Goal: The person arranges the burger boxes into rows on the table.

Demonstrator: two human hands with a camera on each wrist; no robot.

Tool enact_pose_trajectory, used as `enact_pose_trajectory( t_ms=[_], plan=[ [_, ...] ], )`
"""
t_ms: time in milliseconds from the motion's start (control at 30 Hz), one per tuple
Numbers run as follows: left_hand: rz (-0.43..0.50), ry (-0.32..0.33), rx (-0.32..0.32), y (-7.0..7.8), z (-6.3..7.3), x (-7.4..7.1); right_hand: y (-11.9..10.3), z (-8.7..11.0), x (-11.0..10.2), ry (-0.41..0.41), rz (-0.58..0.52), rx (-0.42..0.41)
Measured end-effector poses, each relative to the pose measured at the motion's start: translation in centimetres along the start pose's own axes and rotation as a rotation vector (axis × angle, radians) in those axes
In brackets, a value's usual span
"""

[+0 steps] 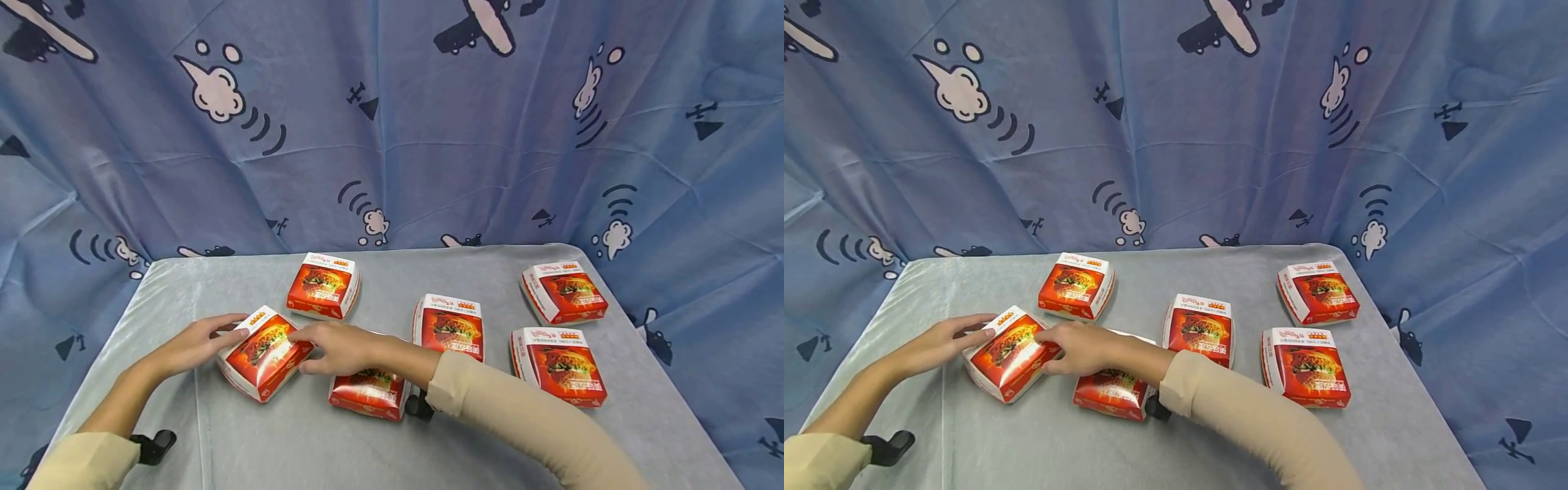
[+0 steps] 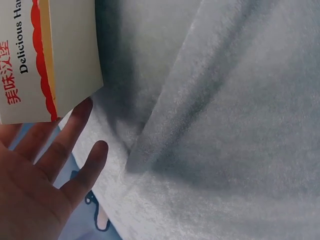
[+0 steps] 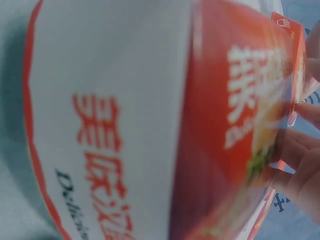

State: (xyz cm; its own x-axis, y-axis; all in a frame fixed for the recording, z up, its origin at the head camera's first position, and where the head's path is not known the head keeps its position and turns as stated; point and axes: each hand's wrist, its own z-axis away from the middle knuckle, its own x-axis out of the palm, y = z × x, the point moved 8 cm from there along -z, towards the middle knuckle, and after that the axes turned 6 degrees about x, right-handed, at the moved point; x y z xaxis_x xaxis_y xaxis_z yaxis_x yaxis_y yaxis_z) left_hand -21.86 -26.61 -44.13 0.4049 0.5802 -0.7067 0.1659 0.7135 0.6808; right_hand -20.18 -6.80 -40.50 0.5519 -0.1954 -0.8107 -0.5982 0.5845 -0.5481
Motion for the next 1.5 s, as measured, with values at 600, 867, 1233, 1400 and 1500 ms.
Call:
enact_pose_trajectory(
  t_ms=[600,867,1233,1400,1500],
  plan=[
    [0.13,-0.016,0.146,1.7,-0.4,-0.1,1.0,-0.2,0.4,-0.007,0.112,0.12],
    [0.181,-0.083,0.125,2.0,-0.5,0.6,1.1,-0.3,1.3,-0.048,0.08,0.175],
    [0.162,-0.093,0.142,2.2,-0.6,0.9,0.4,-0.1,2.2,-0.019,0.186,0.194],
    [0.163,-0.1,0.131,2.1,-0.6,0.9,-0.1,0.1,2.2,0.003,0.242,0.173],
    [0.151,-0.105,0.126,2.1,-0.6,0.9,0.0,0.1,2.0,0.012,0.264,0.163]
  ],
)
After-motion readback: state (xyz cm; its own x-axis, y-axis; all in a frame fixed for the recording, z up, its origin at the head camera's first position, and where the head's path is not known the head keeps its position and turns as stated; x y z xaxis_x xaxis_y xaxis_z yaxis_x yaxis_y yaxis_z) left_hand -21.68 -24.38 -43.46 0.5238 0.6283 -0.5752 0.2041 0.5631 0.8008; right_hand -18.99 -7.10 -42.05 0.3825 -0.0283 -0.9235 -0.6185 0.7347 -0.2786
